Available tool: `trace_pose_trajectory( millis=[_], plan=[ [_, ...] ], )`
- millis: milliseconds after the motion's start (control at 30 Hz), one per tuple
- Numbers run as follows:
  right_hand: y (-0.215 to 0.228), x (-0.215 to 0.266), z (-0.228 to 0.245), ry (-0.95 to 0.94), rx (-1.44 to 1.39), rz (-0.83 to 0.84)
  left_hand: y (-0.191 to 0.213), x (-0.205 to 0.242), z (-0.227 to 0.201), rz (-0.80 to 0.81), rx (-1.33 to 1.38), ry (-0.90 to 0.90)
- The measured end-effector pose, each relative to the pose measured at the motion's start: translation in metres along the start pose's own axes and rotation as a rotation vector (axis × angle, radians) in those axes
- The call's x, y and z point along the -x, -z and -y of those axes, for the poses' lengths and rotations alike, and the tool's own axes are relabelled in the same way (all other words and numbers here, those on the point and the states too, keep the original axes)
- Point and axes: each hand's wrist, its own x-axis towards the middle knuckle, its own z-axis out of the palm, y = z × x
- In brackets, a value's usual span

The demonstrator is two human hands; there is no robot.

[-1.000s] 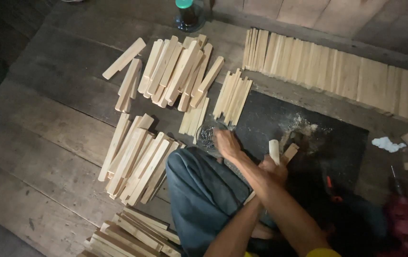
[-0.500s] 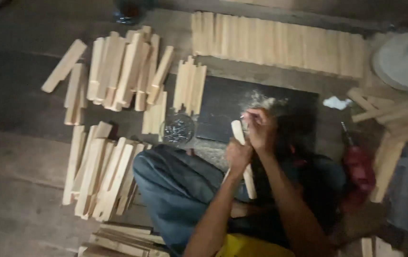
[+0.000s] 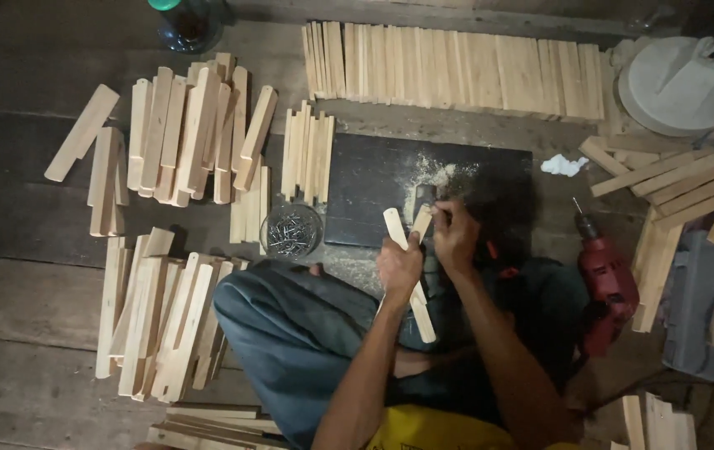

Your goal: The person is sitting on the floor of a woodworking shop, picking up wooden slats, aligning them, and using a power tool and hammer to assemble or process them.

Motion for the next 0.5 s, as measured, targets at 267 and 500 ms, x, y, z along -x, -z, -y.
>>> trace_pose_trajectory(
  millis=[267,500],
  plan=[
    [-0.001,0.013,0.005,0.096,0.04,0.01,0.004,0.007,-0.003,-0.017,-0.023,-0.03],
    [-0.009,0.011,-0.001,0.063,0.093,-0.072,0.007,0.014,-0.011,-0.029,0.003,-0.039]
  ],
)
